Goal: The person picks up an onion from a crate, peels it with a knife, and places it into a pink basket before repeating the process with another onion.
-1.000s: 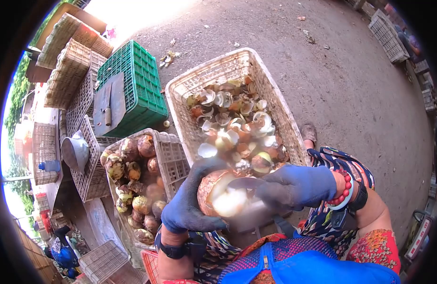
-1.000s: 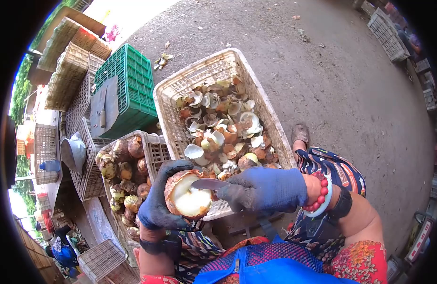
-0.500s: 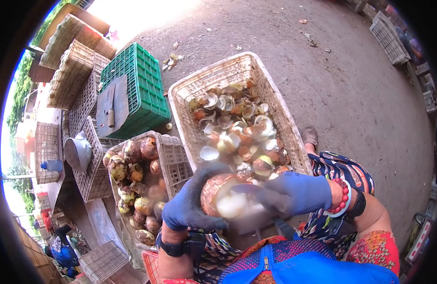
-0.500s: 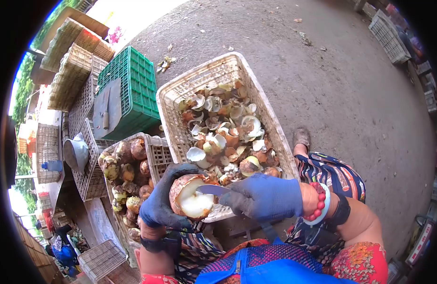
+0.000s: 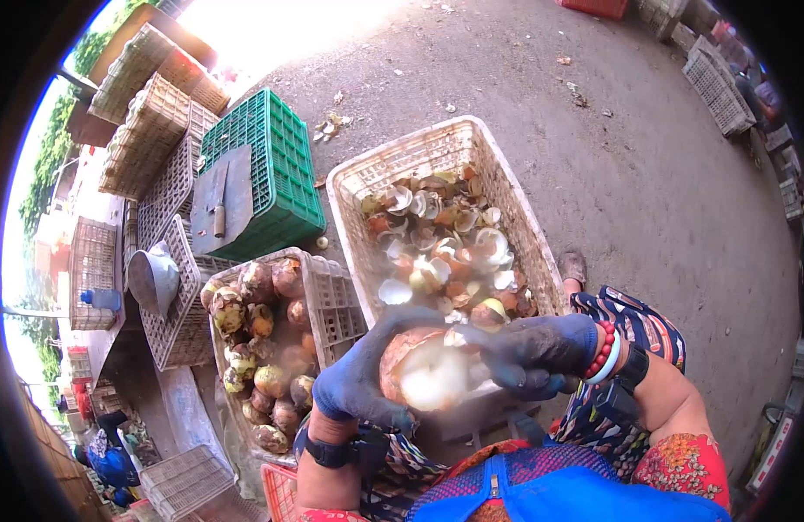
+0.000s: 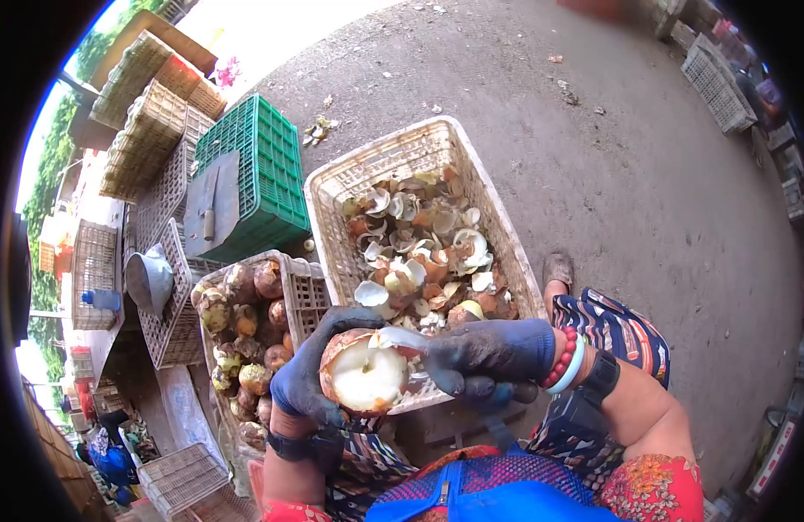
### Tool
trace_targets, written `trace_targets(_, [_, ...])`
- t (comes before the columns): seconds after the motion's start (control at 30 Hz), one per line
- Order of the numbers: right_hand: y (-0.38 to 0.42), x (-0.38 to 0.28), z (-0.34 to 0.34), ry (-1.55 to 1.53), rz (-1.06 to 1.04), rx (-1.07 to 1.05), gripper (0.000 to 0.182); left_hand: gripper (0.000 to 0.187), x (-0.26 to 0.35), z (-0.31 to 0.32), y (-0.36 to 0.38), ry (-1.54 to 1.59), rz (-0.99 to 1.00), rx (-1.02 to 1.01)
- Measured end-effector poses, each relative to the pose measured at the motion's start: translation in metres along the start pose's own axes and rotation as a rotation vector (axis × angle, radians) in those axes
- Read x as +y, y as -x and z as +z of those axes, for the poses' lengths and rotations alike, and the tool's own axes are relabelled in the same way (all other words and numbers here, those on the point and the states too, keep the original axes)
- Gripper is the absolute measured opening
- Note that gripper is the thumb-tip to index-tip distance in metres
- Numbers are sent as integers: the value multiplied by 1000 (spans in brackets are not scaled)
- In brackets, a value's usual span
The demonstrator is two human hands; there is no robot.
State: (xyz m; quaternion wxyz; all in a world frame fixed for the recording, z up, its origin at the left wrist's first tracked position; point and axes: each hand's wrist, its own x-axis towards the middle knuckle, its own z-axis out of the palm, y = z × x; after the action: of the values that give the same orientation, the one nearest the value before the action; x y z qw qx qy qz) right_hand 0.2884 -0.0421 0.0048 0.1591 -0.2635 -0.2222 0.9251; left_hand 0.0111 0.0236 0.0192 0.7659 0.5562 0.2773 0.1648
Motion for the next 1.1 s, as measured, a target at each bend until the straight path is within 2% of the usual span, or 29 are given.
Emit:
trace_targets(0.07, [1, 2, -2, 2, -157, 12, 47, 115, -5, -6, 1, 71, 38, -13])
trace_targets(0.1, [1, 1, -1, -63, -184, -13, 47, 116, -3, -7, 2, 5, 61, -15])
trace_targets(0.2, [3, -14, -5, 202, -128, 105, 46, 116, -2, -7, 4, 26, 39, -3])
trace_targets(0.3, [-22, 0, -2, 1106, -777, 844, 39, 115, -3, -7, 4, -59, 85, 7])
trace_targets(0.4, [-17, -2, 1, 1552, -547, 1078, 25, 115, -11, -7, 5, -71, 84, 70])
trace_targets(0.43, [-13, -5, 11, 1631, -408, 1043, 17, 115, -12, -8, 4, -78, 69, 108])
trace_targets(0.53, [2, -11, 17, 1418, -744, 678, 16, 117, -13, -11, 6, -103, 64, 220])
trace_targets(0.57, [7, -16, 11, 1162, -832, 439, 17, 117, -12, -10, 7, -113, 96, 257])
trace_targets(0.6, [12, -18, 10, 1110, -789, 465, 16, 118, -9, -9, 8, -124, 129, 294])
trace_targets(0.63, [17, -21, 11, 1058, -746, 486, 16, 110, -1, 1, 5, -135, 149, 364])
trace_targets(0.7, [22, -22, 8, 965, -642, 496, 14, 104, -9, 3, 11, -101, 156, 362])
trace_targets(0.8, [22, -27, 15, 1203, -682, 420, 18, 94, -14, 9, 15, -141, 157, 389])
trace_targets(0.83, [17, -23, 16, 1255, -701, 410, 22, 94, -14, 7, 13, -199, 188, 337])
trace_targets(0.97, [18, -11, 28, 1500, -549, 529, 20, 92, -7, 17, 0, -286, 230, 305])
trace_targets(1.07, [14, -4, 33, 1389, -556, 602, 24, 95, -7, 13, -7, -493, 247, 273])
trace_targets(1.1, [11, -1, 29, 1144, -532, 499, 27, 99, -8, 9, -7, -465, 208, 267])
